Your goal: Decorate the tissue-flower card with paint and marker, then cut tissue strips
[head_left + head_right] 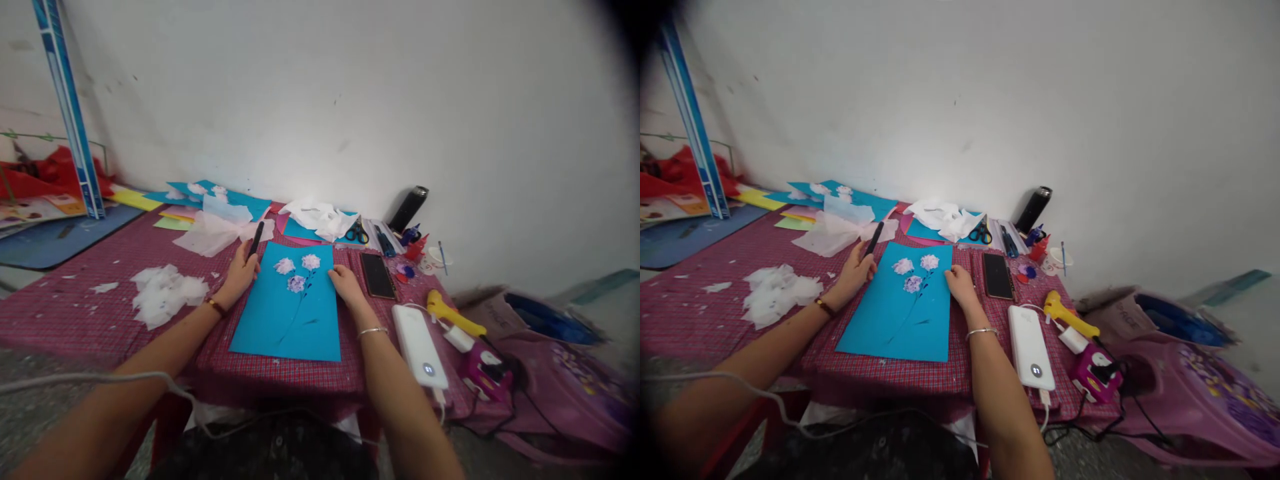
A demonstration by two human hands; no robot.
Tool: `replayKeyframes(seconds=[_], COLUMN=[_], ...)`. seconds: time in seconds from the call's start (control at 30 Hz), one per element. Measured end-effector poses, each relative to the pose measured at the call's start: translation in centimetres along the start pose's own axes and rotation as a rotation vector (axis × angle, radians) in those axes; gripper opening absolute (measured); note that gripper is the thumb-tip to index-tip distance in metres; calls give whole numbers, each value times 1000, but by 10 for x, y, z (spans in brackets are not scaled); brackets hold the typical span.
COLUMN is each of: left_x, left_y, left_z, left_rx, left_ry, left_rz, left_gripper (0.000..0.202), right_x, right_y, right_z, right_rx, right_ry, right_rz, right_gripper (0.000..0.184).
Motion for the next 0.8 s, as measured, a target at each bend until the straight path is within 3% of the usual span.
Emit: replayKeyframes(seconds=[0.2, 0.37, 0.5, 0.8], left_x=[10, 9, 2, -7], left_y=[-6, -5, 1, 10], left_z=[1, -5, -4, 10], left_rx=[69, 123, 228, 311], left_ry=[132, 210, 249, 217], left_rz=[82, 137, 165, 216], left_gripper=[27, 27, 30, 26], right_x=[-5, -9, -4, -7], right_y=[-3, -4, -2, 3], right_z=[4, 8, 12, 14], right_rx=[-39, -78, -120, -170], right_ry=[60, 35, 13, -16], right_rz=[49, 65, 67, -70], right_gripper=[9, 21, 24, 32])
Point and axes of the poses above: each hand's wrist, its own y-axis away from the middle knuckle, its own z-axis out of the back of the hand, x = y × z, the point moved 4 cm from there along -y, towards the middle knuckle, and after that the axes turned 14 degrees about -y, right-handed, at the moved point
